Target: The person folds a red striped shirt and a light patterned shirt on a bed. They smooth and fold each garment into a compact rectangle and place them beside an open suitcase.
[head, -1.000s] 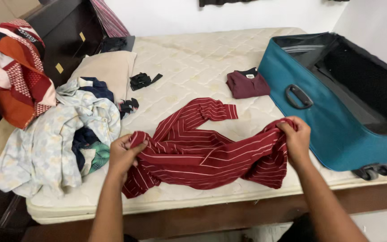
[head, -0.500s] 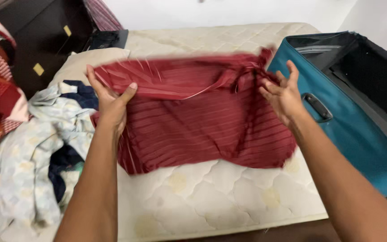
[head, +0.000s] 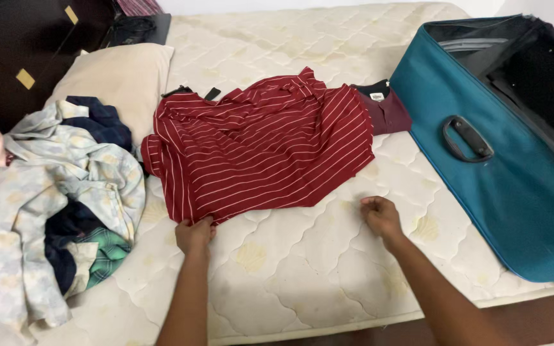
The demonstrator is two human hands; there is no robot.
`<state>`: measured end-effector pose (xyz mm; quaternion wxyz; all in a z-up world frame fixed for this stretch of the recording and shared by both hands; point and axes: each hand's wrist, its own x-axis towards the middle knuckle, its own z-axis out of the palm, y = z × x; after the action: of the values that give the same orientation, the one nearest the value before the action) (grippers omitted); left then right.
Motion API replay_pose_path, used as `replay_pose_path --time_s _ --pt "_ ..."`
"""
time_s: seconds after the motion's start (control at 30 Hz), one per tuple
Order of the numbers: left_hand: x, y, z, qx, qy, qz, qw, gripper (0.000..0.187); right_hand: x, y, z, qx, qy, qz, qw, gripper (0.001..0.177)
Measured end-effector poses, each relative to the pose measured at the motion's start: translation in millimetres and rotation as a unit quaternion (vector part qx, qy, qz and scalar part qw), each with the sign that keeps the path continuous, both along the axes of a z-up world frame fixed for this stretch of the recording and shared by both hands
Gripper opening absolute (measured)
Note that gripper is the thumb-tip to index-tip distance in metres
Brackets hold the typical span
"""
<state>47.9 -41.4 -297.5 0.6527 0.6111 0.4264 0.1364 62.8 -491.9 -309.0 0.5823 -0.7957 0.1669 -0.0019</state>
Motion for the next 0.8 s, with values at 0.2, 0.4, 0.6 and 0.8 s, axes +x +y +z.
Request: replay_pose_path --time_s 0.2,0.4,0.6,0.8 --pt "-5 -23 5 0.158 0.065 -0.051 0.984 0.072 15 41 27 0.148 0.052 -0.058 0.986 0.034" --pt "-5 -50 34 0.17 -0.119 -0.11 0.972 0.044 11 69 23 0.044 0.063 -0.015 0.997 0.044" --pt "-43 -44 99 0.02 -0.325 -0.033 0.945 0.045 4 78 10 0.071 0.026 -0.014 0.997 0.036" --pt "-89 11 145 -0.087 -0.339 0.077 0.934 0.043 -12 97 48 0.284 0.103 -0.076 0.95 0.054"
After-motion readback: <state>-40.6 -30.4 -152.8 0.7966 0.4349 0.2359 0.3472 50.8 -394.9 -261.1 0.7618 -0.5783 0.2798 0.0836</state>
